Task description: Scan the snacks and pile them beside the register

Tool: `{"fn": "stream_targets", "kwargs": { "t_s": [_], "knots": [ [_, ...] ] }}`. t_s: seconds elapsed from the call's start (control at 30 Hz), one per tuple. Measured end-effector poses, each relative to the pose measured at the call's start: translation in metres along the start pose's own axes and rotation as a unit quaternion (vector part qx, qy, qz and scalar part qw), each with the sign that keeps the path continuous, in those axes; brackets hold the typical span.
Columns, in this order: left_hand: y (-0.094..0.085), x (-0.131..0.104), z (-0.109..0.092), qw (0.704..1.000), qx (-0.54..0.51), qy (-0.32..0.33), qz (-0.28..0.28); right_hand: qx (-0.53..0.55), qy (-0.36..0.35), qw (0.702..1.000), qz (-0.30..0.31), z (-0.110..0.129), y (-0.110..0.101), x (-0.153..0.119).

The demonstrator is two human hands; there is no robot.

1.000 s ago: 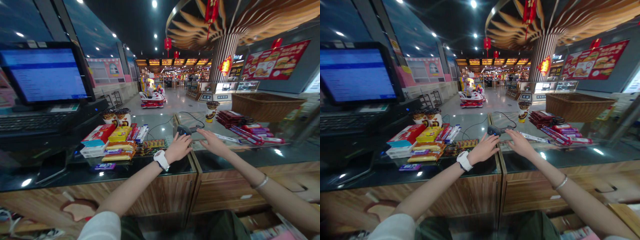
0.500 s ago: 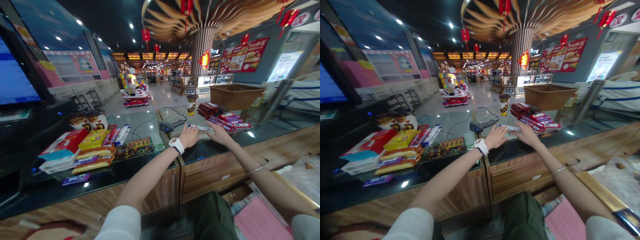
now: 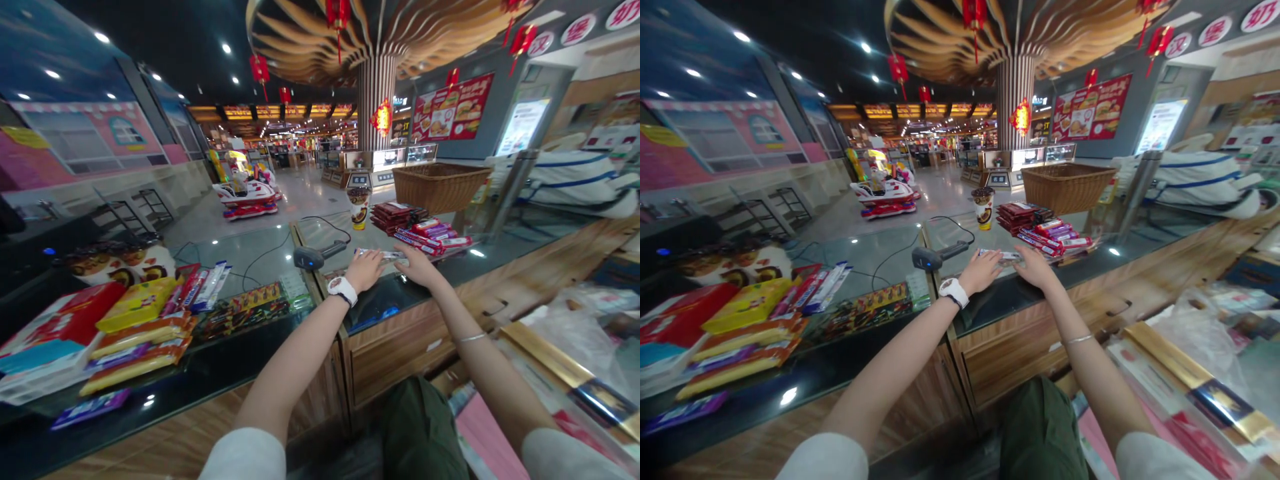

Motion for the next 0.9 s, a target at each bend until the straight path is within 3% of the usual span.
{"fn": "stream_targets", "kwargs": {
  "t_s": [0.23,0.5,0.73,0.9],
  "knots": [
    [0.007,0.001,0.006,1.000,-0.020,-0.002,0.021,-0.013,0.005,0.999,0.033,0.008,0.004,-0.001],
    [0.007,0.001,0.008,0.999,-0.023,-0.017,0.025,0.070,-0.030,0.996,0.047,0.018,-0.009,-0.001],
    [-0.001,-0.001,0.004,1.000,-0.026,-0.005,0.008,0.125,-0.060,0.990,0.036,0.027,-0.015,-0.004],
    [-0.020,-0.005,-0.001,0.999,-0.017,0.027,-0.034,0.132,-0.090,0.987,-0.003,0.036,-0.029,-0.009]
  ]
}}
Point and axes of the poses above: each hand's wrist, its own x-axis towards the middle knuckle, its own y-axis out of the palm, z = x × y, the point moved 10 cm from there along x, towards the middle knuckle, and after that the axes turned 8 degrees about y, right-handed, at the moved point
